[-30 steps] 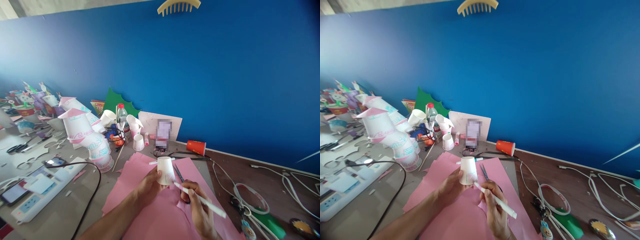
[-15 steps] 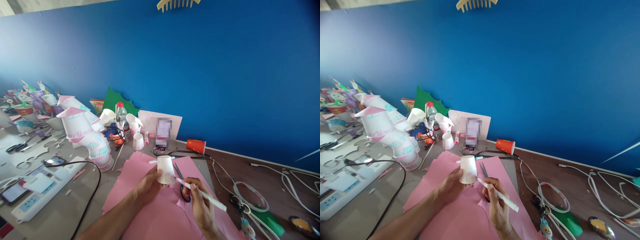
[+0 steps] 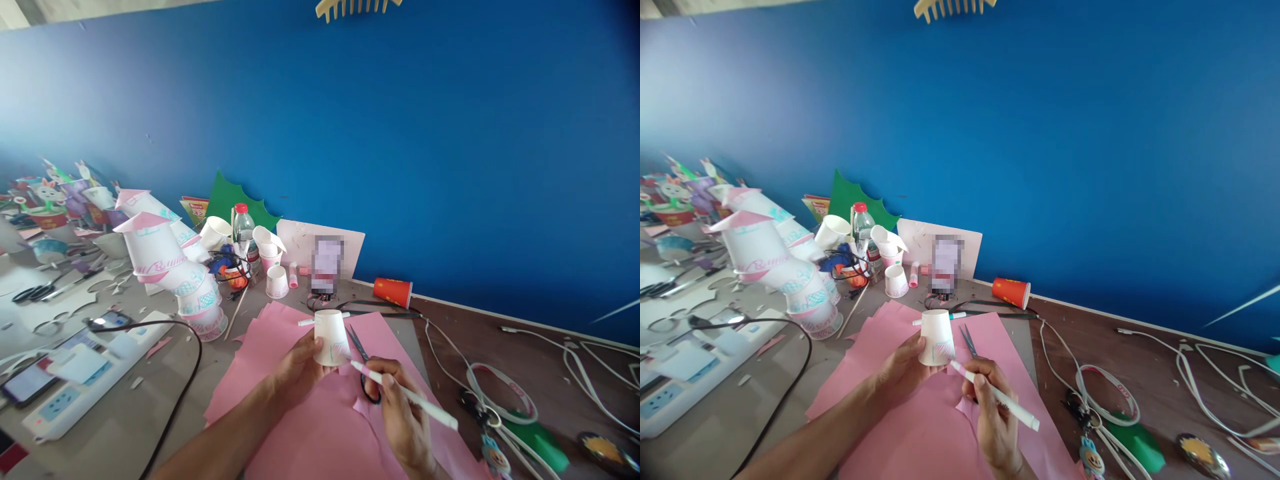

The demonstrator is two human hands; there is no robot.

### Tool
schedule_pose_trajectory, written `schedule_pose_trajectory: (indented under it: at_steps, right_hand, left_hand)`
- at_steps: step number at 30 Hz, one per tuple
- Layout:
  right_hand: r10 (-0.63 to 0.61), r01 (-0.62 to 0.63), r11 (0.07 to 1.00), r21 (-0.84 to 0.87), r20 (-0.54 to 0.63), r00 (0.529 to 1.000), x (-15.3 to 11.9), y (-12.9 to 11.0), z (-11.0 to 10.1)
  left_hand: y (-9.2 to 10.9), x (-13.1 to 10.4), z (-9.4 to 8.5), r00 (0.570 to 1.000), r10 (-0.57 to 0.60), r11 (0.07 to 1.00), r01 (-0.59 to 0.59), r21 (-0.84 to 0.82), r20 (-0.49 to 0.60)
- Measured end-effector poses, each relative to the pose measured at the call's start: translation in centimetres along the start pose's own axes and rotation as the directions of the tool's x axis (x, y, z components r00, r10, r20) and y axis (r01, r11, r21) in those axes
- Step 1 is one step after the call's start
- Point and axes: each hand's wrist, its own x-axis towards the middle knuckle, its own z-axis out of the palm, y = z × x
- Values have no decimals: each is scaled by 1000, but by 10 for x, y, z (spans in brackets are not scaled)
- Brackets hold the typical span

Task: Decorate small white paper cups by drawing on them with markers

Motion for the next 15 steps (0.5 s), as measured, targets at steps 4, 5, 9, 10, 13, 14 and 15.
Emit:
schedule_pose_trajectory:
  at_steps: [4, 5, 9, 10, 13, 14, 15]
  right_hand:
    - [-53, 57, 996, -69, 48, 997, -3, -2, 1]
    - [-57, 61, 995, -80, 50, 997, -4, -2, 1]
    - [-56, 60, 994, -87, 50, 997, -3, -3, 1]
    - [-58, 63, 994, -94, 48, 997, -2, -3, 1]
    - [-64, 69, 990, -125, 42, 997, -1, -2, 2]
    - [-62, 67, 989, -131, 41, 997, -1, -2, 2]
    - [-59, 64, 989, -135, 42, 997, -1, -1, 2]
  left_hand:
    - [-1, -1, 0, 1000, 3, 1000, -3, 14, 7]
    - [-1, -1, 0, 1000, 3, 1000, -3, 17, 10]
    - [-1, -1, 1, 1000, 9, 1000, -9, 24, 16]
    - [0, -1, 1, 1000, 10, 1000, -10, 24, 15]
    - [1, -1, 2, 1000, 8, 1000, -8, 20, 10]
    - [1, -1, 3, 1000, 5, 1000, -5, 20, 8]
    - [1, -1, 3, 1000, 4, 1000, -4, 21, 8]
